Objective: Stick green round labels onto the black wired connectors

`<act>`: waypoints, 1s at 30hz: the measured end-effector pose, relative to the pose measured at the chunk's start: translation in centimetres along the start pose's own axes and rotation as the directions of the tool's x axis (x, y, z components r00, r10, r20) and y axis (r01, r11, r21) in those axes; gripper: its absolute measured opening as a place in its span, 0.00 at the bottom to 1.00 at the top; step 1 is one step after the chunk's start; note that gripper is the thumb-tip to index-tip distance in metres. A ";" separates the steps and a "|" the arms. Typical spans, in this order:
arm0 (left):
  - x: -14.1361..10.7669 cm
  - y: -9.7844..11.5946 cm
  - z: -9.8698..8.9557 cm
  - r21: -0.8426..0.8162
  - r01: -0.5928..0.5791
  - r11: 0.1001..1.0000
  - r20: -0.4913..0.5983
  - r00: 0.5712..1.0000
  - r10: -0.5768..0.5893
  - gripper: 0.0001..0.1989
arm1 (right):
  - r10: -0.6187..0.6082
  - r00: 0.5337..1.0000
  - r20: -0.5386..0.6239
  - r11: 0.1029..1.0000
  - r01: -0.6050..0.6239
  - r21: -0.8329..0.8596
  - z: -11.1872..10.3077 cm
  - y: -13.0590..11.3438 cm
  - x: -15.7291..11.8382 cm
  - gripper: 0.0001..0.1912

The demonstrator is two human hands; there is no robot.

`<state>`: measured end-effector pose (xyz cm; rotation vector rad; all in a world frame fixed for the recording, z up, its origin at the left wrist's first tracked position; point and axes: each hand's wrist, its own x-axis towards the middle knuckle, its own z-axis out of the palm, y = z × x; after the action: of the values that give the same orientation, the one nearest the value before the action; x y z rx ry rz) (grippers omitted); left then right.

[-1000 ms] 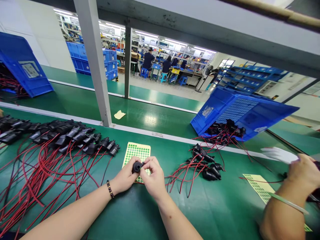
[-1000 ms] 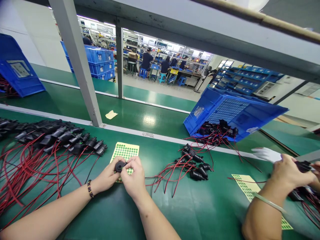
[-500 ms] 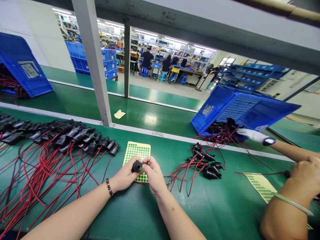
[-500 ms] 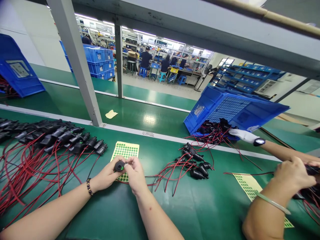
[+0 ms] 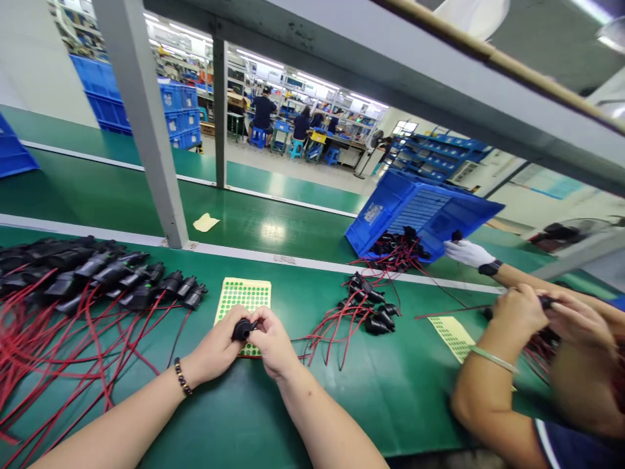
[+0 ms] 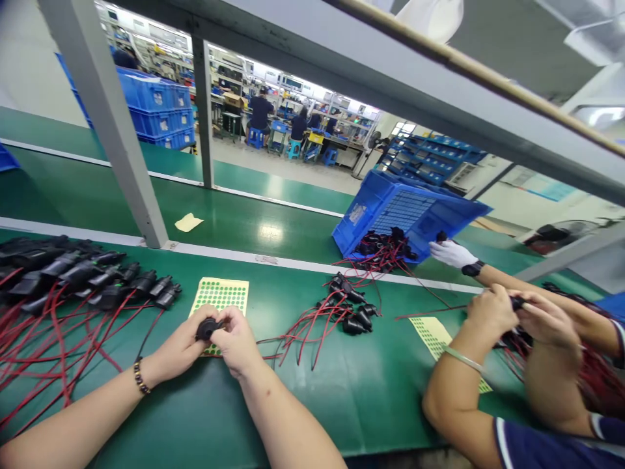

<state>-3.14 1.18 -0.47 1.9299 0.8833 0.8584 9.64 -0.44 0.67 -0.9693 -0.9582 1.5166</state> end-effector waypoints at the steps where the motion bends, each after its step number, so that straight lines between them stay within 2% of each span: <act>1: 0.0 0.0 -0.1 0.008 -0.003 1.000 0.013 1.000 0.003 0.11 | 0.011 1.000 0.007 1.000 -0.011 0.015 -0.1 0.0 0.0 0.11; 5: -0.1 -0.2 -0.3 0.016 -0.006 1.000 0.045 0.999 0.006 0.11 | 0.015 1.000 0.018 0.999 -0.016 0.040 -0.1 0.0 0.0 0.12; 7: -0.1 -0.3 -0.2 0.016 0.028 0.999 0.043 0.999 -0.028 0.10 | 0.005 1.000 -0.002 0.999 -0.005 0.032 0.0 0.1 0.1 0.12; 12: 0.1 -0.2 0.1 0.058 0.179 0.982 -0.070 0.982 -0.175 0.11 | -0.013 0.992 -0.123 1.000 0.013 0.000 0.2 0.6 0.5 0.12; 15: 0.2 0.7 -1.4 0.088 0.242 0.966 -0.115 0.966 -0.231 0.14 | -0.046 0.989 -0.139 0.998 0.040 -0.046 -0.2 0.3 0.7 0.12; 18: -0.3 2.1 -5.3 0.195 0.305 0.932 -0.182 0.945 -0.271 0.16 | -0.096 0.980 -0.176 0.988 0.072 -0.135 -1.0 -0.4 0.7 0.09; 21: -1.5 2.8 -10.5 0.348 0.426 0.835 -0.298 0.895 -0.333 0.18 | -0.135 0.971 -0.196 0.981 0.103 -0.166 -1.6 -1.2 0.7 0.07; 24: -2.9 2.1 -16.0 0.449 0.598 0.664 -0.504 0.783 -0.365 0.20 | -0.131 0.983 -0.131 0.977 0.105 -0.183 -1.6 -1.4 0.7 0.07; 27: -3.9 0.1 -20.9 0.471 0.715 0.517 -0.687 0.665 -0.294 0.21 | -0.125 0.990 -0.067 0.972 0.109 -0.209 -1.3 -1.3 0.5 0.06; 30: -4.3 -2.1 -24.6 0.423 0.801 0.423 -0.803 0.548 -0.235 0.22 | -0.142 0.989 -0.033 0.963 0.131 -0.236 -1.0 -1.1 0.3 0.06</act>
<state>-25.95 8.17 7.14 1.6851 2.5600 0.7473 10.89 0.11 1.36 -1.0778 -1.1622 1.2787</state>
